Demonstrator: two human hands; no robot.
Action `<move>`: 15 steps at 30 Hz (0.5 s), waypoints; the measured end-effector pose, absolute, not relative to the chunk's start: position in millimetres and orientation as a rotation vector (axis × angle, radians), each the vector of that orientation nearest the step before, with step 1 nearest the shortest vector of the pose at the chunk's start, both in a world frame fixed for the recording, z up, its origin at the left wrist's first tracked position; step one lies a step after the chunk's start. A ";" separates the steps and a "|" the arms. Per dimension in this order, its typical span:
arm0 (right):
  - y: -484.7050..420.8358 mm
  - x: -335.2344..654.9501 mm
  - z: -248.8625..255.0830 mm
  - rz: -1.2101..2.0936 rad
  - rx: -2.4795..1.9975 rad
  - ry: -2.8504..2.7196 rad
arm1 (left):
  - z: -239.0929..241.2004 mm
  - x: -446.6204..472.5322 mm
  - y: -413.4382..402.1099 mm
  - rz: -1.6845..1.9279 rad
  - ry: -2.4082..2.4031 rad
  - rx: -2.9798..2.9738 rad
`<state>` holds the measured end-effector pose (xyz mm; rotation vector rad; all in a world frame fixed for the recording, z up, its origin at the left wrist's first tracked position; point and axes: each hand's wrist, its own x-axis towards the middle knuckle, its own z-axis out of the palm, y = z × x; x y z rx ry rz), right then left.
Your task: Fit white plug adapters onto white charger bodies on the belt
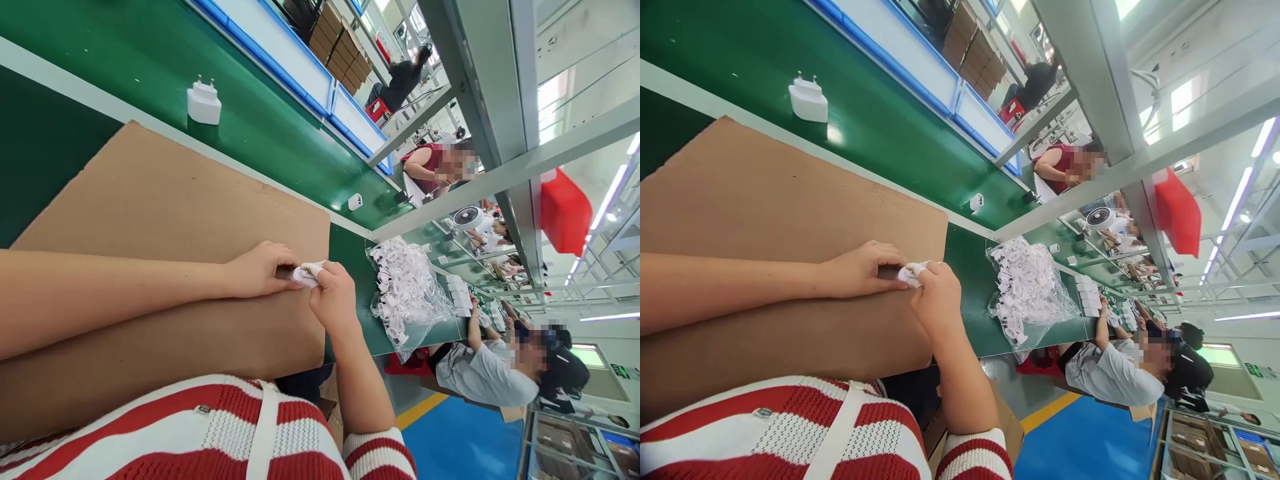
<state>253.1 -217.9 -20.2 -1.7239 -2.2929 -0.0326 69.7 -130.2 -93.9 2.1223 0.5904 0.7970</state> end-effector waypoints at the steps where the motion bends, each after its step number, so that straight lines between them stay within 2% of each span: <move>1: -215.9 252.9 -19.3 -0.020 -1.749 -2.294 | -93.3 69.8 -130.3 0.795 0.592 2.126; 7: -221.9 246.6 -36.7 0.102 -1.883 -1.917 | -91.6 71.0 -131.5 0.810 0.623 2.136; 13: -218.7 266.6 -57.9 0.451 -1.652 -1.530 | -86.4 73.0 -136.1 0.710 0.723 2.051; 15: -206.9 291.4 -52.9 0.372 -1.704 -1.431 | -77.0 73.7 -131.7 0.642 0.759 1.981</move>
